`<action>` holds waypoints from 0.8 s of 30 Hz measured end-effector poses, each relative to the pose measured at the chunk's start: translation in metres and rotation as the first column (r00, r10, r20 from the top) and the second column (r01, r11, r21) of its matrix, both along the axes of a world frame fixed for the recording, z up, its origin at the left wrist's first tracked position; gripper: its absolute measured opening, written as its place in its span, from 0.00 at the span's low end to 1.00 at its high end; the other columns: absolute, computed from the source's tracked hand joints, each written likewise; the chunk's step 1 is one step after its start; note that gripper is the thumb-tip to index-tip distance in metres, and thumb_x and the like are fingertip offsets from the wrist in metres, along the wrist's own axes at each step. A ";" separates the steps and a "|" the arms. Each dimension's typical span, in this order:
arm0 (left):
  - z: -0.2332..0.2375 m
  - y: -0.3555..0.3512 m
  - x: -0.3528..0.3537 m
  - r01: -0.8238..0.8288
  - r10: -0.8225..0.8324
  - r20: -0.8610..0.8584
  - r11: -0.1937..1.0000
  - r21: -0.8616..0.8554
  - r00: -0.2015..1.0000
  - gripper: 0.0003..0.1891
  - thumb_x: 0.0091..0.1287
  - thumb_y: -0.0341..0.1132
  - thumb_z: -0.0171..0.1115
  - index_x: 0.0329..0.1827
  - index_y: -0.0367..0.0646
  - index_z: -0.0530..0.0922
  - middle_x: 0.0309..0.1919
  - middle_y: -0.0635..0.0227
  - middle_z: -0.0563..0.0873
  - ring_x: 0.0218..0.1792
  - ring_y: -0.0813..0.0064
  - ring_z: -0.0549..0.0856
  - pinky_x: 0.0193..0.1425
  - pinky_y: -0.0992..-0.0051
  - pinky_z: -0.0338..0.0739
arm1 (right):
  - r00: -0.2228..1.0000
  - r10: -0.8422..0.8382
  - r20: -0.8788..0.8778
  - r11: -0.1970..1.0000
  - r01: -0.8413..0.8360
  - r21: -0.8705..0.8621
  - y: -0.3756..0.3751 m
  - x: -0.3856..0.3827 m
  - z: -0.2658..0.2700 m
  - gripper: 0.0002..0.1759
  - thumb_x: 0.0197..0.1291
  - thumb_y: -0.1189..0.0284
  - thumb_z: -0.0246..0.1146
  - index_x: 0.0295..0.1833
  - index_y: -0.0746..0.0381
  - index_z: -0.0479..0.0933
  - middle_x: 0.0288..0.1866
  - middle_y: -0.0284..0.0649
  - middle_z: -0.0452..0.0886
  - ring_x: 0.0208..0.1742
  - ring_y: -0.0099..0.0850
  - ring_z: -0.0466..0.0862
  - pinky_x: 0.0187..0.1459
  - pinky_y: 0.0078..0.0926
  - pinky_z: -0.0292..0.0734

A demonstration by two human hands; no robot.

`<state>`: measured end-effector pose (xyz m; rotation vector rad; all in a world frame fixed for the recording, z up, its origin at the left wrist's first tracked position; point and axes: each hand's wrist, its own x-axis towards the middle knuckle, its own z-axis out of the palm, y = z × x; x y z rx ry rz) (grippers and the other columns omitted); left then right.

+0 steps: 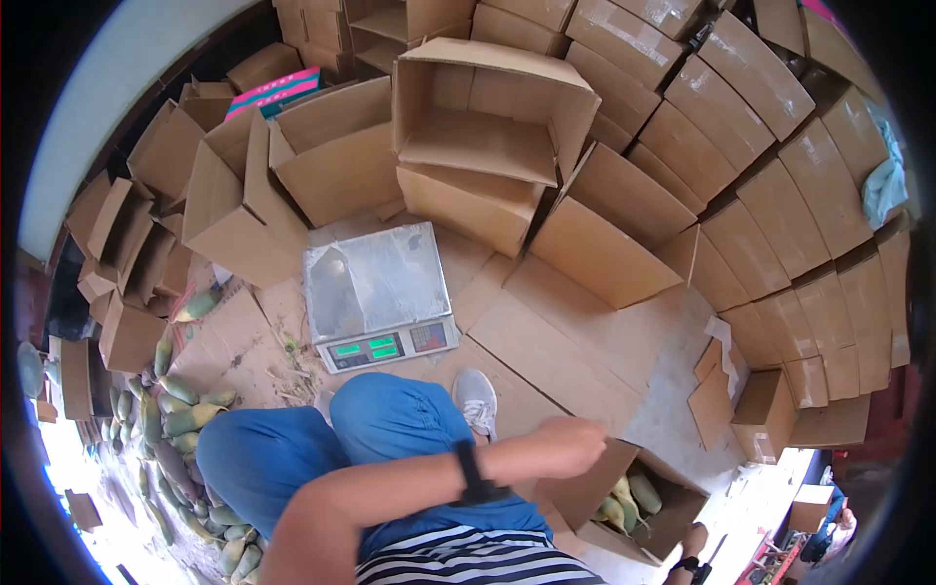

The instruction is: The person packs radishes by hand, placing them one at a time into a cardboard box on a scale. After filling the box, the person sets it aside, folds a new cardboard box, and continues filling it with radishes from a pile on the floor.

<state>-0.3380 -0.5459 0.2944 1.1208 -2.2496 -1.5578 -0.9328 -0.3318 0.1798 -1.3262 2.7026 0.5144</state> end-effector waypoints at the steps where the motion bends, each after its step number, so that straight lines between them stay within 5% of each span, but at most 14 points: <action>1: 0.011 0.002 0.031 -0.031 0.027 -0.055 0.998 -0.062 0.998 0.20 0.73 0.42 0.48 0.54 0.32 0.75 0.42 0.43 0.85 0.46 0.43 0.84 0.51 0.54 0.78 | 1.000 0.000 -0.007 1.000 0.000 -0.003 -0.016 -0.017 -0.001 0.18 0.59 0.60 0.64 0.39 0.67 0.81 0.37 0.57 0.84 0.43 0.55 0.83 0.49 0.48 0.78; 2: 0.020 0.010 0.058 -0.213 0.187 -0.141 0.956 -0.200 0.972 0.15 0.70 0.38 0.51 0.36 0.33 0.80 0.37 0.49 0.83 0.39 0.46 0.84 0.43 0.51 0.78 | 1.000 -0.002 -0.017 1.000 0.002 -0.007 -0.037 -0.023 0.004 0.18 0.61 0.60 0.63 0.43 0.67 0.81 0.38 0.57 0.83 0.45 0.55 0.83 0.50 0.48 0.77; 4: 0.047 0.016 0.117 -0.310 0.315 0.021 0.942 -0.132 0.949 0.17 0.71 0.40 0.51 0.54 0.36 0.74 0.46 0.46 0.82 0.49 0.44 0.81 0.53 0.53 0.76 | 0.911 0.397 -0.111 0.864 -0.412 -0.289 -0.112 0.012 0.031 0.19 0.61 0.72 0.62 0.56 0.67 0.75 0.53 0.59 0.77 0.54 0.56 0.77 0.57 0.47 0.74; 5: 0.046 0.024 0.145 -0.406 0.426 0.029 0.879 -0.251 0.904 0.19 0.71 0.41 0.52 0.57 0.35 0.74 0.50 0.44 0.82 0.53 0.45 0.81 0.56 0.55 0.76 | 0.924 0.379 -0.056 0.852 -0.372 -0.368 -0.172 0.097 0.077 0.18 0.59 0.79 0.60 0.56 0.68 0.74 0.57 0.58 0.75 0.55 0.56 0.77 0.58 0.43 0.73; 6: 0.067 0.027 0.170 -0.458 0.503 0.099 0.839 -0.294 0.858 0.20 0.71 0.40 0.52 0.59 0.35 0.74 0.53 0.45 0.82 0.54 0.46 0.81 0.57 0.56 0.76 | 0.806 0.590 -0.055 0.665 -0.524 -0.532 -0.219 0.148 0.099 0.16 0.60 0.81 0.57 0.55 0.68 0.74 0.56 0.56 0.75 0.56 0.54 0.77 0.58 0.40 0.73; 8: 0.078 0.037 0.215 -0.543 0.639 0.170 0.741 -0.395 0.750 0.19 0.69 0.38 0.57 0.58 0.35 0.75 0.51 0.46 0.82 0.51 0.48 0.83 0.55 0.59 0.77 | 0.657 0.740 0.144 0.577 -0.510 -0.639 -0.293 0.266 0.140 0.14 0.62 0.81 0.58 0.53 0.67 0.76 0.50 0.50 0.78 0.54 0.47 0.80 0.56 0.36 0.75; 11: 0.074 0.040 0.262 -0.627 0.756 0.202 0.637 -0.449 0.622 0.19 0.68 0.37 0.59 0.57 0.35 0.76 0.50 0.47 0.83 0.49 0.47 0.83 0.54 0.59 0.78 | 0.224 0.868 0.444 0.497 -0.394 -0.773 -0.376 0.401 0.144 0.10 0.69 0.72 0.60 0.50 0.66 0.78 0.44 0.40 0.81 0.47 0.31 0.81 0.49 0.25 0.76; 12: 0.067 0.038 0.274 -0.662 0.801 0.190 0.581 -0.472 0.568 0.18 0.68 0.38 0.59 0.56 0.34 0.76 0.49 0.46 0.83 0.49 0.45 0.82 0.53 0.57 0.77 | 0.100 0.875 0.474 0.472 -0.404 -0.784 -0.402 0.444 0.144 0.11 0.70 0.69 0.59 0.50 0.67 0.78 0.42 0.38 0.82 0.46 0.29 0.81 0.49 0.25 0.76; 16: 0.038 0.032 0.290 -0.736 0.845 0.137 0.520 -0.434 0.516 0.18 0.68 0.38 0.60 0.56 0.35 0.75 0.48 0.47 0.83 0.48 0.45 0.83 0.51 0.56 0.78 | -0.384 0.356 0.852 0.874 -0.186 -0.449 -0.490 0.594 0.156 0.29 0.71 0.49 0.58 0.58 0.66 0.76 0.48 0.42 0.82 0.49 0.31 0.81 0.53 0.28 0.78; 20: 0.034 0.032 0.277 -0.679 0.830 0.288 0.556 -0.479 0.477 0.19 0.67 0.37 0.61 0.57 0.36 0.75 0.49 0.50 0.82 0.45 0.52 0.86 0.48 0.59 0.80 | -0.517 0.167 0.840 0.985 0.122 -0.121 -0.588 0.686 0.148 0.51 0.61 0.42 0.65 0.72 0.72 0.58 0.69 0.56 0.67 0.63 0.44 0.78 0.61 0.37 0.78; 22: 0.029 0.032 0.271 -0.667 0.814 0.357 0.581 -0.467 0.459 0.19 0.67 0.37 0.61 0.57 0.36 0.75 0.49 0.50 0.82 0.45 0.52 0.85 0.47 0.58 0.80 | -0.554 0.199 0.809 0.931 0.365 0.021 -0.618 0.715 0.149 0.51 0.61 0.44 0.66 0.73 0.70 0.55 0.72 0.57 0.64 0.64 0.49 0.77 0.63 0.43 0.77; 24: 0.020 0.035 0.265 -0.581 0.775 0.360 0.630 -0.515 0.520 0.17 0.67 0.36 0.61 0.54 0.36 0.75 0.45 0.52 0.81 0.43 0.51 0.85 0.46 0.57 0.79 | -0.515 0.278 0.811 0.896 0.444 -0.025 -0.647 0.724 0.136 0.40 0.66 0.52 0.65 0.70 0.68 0.60 0.70 0.56 0.67 0.64 0.50 0.77 0.61 0.45 0.79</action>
